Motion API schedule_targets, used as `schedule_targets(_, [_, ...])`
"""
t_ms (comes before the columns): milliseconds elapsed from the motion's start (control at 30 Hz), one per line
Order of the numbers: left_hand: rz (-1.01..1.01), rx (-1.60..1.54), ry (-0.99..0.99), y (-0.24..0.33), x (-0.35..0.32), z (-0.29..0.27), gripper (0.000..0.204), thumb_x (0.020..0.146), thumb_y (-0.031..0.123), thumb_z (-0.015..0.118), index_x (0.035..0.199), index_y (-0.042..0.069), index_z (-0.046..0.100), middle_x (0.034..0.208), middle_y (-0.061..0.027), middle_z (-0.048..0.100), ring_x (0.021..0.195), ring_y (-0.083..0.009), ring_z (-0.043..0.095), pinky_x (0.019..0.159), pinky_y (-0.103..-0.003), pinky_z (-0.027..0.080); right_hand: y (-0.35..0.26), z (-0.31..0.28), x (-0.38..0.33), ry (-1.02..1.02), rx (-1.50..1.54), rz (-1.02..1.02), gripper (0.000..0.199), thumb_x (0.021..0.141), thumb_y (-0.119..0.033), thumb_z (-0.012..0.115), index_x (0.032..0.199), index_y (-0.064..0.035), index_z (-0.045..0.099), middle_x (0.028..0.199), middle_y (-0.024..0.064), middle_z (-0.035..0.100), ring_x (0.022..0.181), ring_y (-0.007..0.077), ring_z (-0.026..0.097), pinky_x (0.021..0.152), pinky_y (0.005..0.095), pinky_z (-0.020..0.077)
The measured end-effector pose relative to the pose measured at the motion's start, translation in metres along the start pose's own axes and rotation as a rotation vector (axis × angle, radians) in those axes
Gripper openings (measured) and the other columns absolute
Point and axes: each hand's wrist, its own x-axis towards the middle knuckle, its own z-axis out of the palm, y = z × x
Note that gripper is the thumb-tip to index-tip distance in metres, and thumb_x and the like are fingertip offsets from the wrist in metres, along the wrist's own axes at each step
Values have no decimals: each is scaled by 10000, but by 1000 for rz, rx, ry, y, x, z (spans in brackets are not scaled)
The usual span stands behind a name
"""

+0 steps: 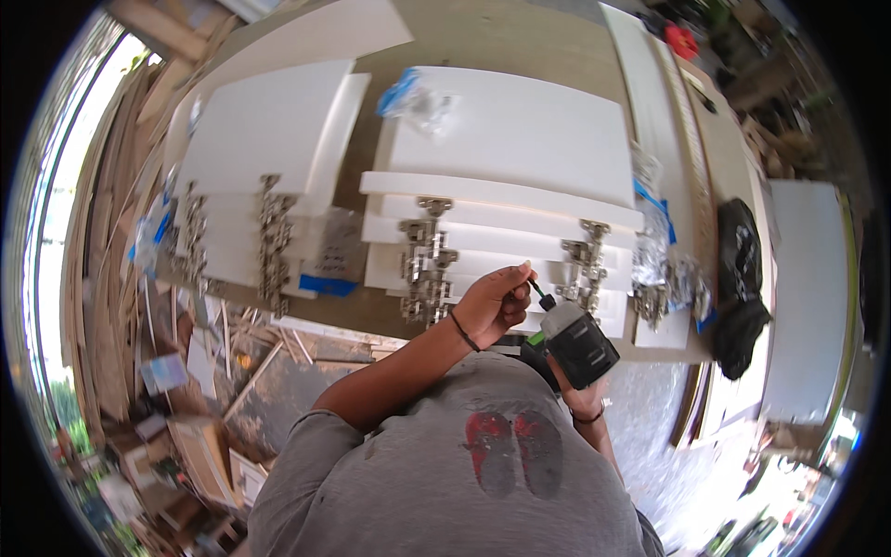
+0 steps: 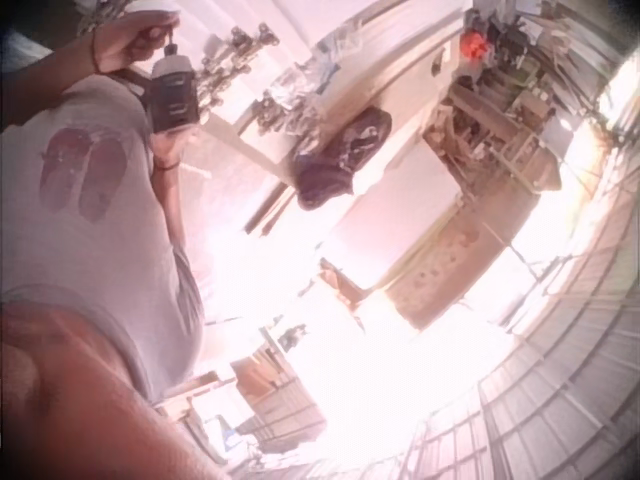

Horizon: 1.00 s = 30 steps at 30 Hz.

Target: The person installs metal hinges onto white wooden panels by hand and using a power drill.

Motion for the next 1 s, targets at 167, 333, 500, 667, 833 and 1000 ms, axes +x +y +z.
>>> schedule_targets(167, [98,700,142,-5,45,14,296,844,343,615,885,53,569,611,39,452,485,-58,377,462,-208,326,23,-22,-13,201,-62,-123,254,677,-66,700,923,-40,642,885,111,652,823,261,629,752,361,482])
schedule_targets(333, [654,1759,166,23,134,14,412,770,389,661,970,32,612,701,-96,578,653,-202,568,610,-317,471,36,-33,-37,336,127,116,270,673,-67,717,928,-30,634,878,102,652,816,215,625,748,339,477])
schedule_targets(500, [629,2237,196,15,202,24,532,722,445,668,1087,68,579,1092,-112,572,1046,-264,538,878,-397,430,44,-46,-51,400,39,108,286,666,-72,718,933,-23,627,870,108,648,804,233,622,751,346,474])
schedule_targets(667, [487,2372,242,9,224,29,507,705,471,670,1016,78,589,1065,-88,570,1057,-246,525,888,-418,407,57,-49,-62,500,50,165,270,670,-93,716,919,-28,634,881,110,649,812,247,625,753,347,473])
schedule_targets(833, [348,2387,316,11,229,41,577,644,500,697,1024,82,581,1071,-93,576,1048,-241,533,871,-422,410,61,-64,-54,477,85,215,309,661,-102,731,946,-33,634,875,97,653,813,222,627,761,343,473])
schedule_targets(1000, [291,2414,358,8,231,49,598,623,515,697,1020,82,583,1066,-90,581,1050,-247,533,873,-429,402,75,-74,-37,467,187,219,305,668,-104,730,949,-33,632,875,83,654,809,203,624,759,333,474])
